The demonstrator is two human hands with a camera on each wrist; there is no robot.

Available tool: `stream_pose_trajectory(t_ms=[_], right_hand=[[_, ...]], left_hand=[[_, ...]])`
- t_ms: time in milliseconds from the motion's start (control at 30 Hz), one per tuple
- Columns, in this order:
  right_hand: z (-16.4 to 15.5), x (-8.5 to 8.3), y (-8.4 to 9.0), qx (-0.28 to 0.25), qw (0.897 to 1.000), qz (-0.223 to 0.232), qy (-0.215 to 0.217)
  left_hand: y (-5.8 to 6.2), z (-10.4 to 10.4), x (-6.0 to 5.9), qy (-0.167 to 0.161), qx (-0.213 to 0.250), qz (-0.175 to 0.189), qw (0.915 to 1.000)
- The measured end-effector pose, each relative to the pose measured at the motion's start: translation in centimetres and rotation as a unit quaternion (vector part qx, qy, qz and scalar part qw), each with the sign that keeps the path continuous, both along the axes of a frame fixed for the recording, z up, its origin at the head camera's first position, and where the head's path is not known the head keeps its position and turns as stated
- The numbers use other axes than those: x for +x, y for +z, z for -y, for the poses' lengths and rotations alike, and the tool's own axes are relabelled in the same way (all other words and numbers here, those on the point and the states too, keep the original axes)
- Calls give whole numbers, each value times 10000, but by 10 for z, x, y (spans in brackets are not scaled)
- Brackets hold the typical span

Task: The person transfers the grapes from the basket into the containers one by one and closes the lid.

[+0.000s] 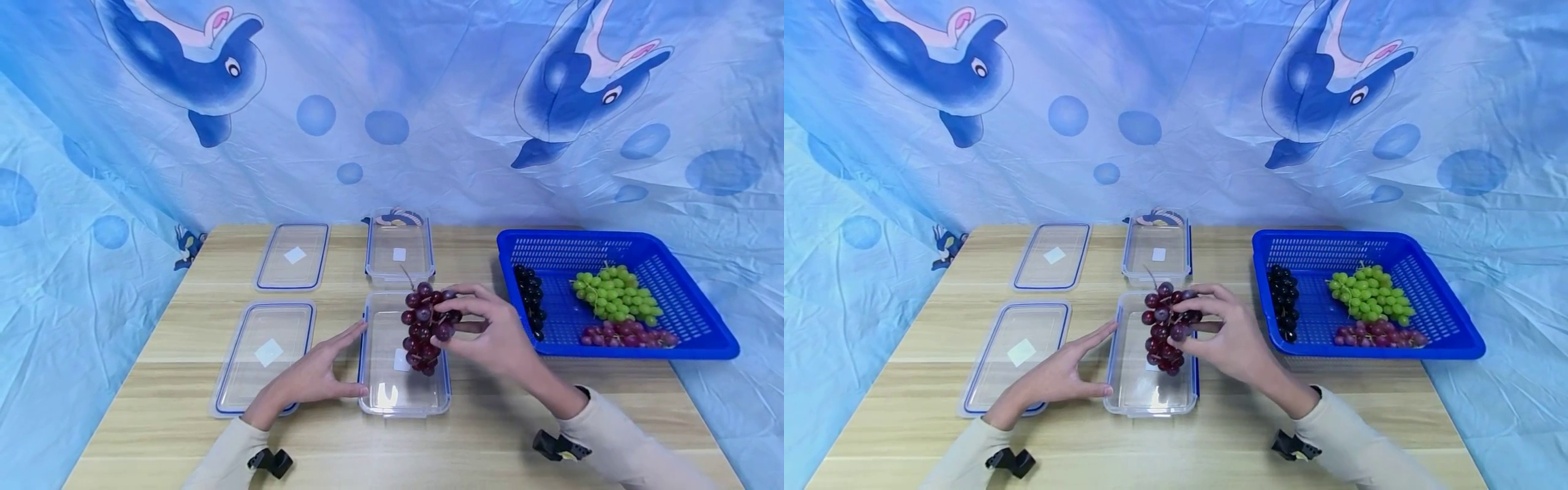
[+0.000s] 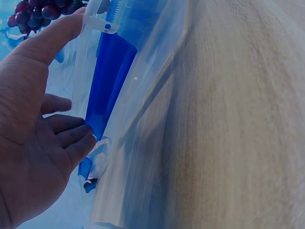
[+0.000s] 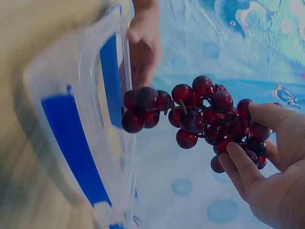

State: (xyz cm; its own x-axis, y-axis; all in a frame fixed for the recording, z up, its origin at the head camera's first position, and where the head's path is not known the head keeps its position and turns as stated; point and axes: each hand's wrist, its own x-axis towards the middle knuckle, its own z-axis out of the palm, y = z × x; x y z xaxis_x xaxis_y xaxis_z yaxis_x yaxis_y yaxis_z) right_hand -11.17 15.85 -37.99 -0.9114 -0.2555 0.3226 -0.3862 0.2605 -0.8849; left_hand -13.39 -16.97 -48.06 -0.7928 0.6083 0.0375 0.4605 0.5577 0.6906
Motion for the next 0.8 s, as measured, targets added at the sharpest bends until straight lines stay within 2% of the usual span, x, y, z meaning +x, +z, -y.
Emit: stream_pose_trajectory(t_ms=[200, 400, 567, 800], right_hand=[[16, 6, -14, -107, 9982, 396, 434], [33, 1, -35, -37, 9953, 698, 672], [43, -7, -51, 387, 9937, 910, 531], [50, -23, -61, 966, 9915, 816, 309]], left_hand=[[0, 0, 0, -30, 2, 20, 10000], [-1, 0, -1, -29, -36, 80, 10000], [-1, 0, -1, -51, -36, 49, 10000], [-1, 0, -1, -72, -3, 72, 9999]])
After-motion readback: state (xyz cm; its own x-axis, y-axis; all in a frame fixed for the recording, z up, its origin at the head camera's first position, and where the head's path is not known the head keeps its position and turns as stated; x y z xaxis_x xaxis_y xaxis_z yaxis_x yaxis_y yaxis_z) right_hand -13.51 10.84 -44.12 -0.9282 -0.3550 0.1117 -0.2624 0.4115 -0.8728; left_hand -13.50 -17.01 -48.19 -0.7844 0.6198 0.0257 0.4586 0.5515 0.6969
